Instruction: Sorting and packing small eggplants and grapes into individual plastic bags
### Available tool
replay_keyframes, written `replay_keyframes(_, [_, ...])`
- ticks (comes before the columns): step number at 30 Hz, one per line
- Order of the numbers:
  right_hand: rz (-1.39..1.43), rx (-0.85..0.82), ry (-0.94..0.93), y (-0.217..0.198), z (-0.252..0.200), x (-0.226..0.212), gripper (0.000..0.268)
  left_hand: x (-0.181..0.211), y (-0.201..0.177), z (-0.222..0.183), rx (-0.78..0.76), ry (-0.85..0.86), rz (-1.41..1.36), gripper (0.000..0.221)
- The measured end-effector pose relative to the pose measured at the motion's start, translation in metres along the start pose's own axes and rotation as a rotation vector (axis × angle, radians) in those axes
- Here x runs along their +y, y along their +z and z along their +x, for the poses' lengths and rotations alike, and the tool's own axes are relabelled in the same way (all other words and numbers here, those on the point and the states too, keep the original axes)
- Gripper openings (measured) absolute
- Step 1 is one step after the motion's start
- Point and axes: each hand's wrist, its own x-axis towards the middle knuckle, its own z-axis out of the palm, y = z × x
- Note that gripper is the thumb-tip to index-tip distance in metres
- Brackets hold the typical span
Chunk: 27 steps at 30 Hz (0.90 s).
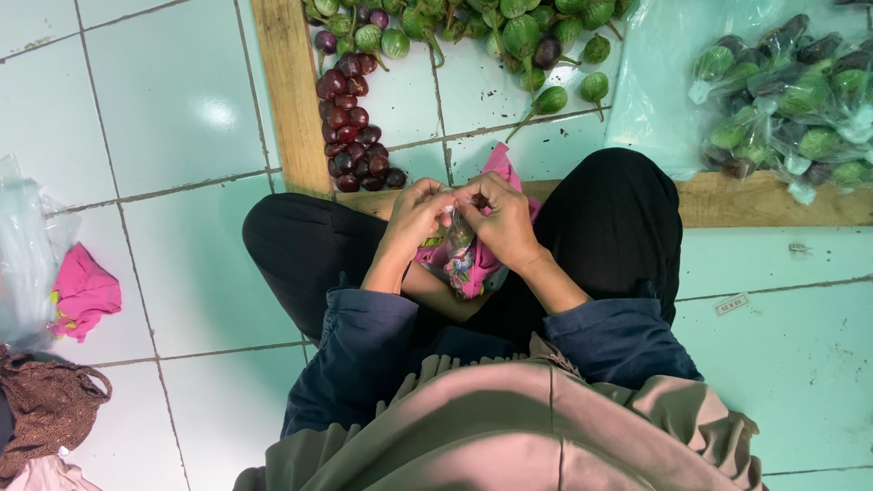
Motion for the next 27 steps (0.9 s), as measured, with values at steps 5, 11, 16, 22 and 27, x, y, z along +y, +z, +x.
replay_keyframes(5, [0.137,0.002,0.031,0.005,-0.003,-0.009,0.041,0.006,0.000,-0.004,0.003,-0.013,-0.006,0.014])
replay_keyframes(11, [0.206,-0.084,0.021,0.002,-0.003,-0.018,0.067,0.007,-0.010,-0.007,0.001,-0.004,-0.070,0.017])
replay_keyframes(16, [0.085,-0.129,-0.024,-0.006,0.001,-0.031,0.078,0.014,-0.016,-0.015,-0.026,0.007,-0.118,0.016])
replay_keyframes(22, [0.071,-0.152,-0.011,-0.007,0.003,-0.027,0.081,0.007,-0.015,-0.015,-0.128,0.074,-0.103,0.015])
replay_keyframes(27, [0.156,-0.142,0.078,-0.007,0.002,-0.003,0.076,0.015,-0.021,-0.016,-0.269,0.261,0.057,0.012])
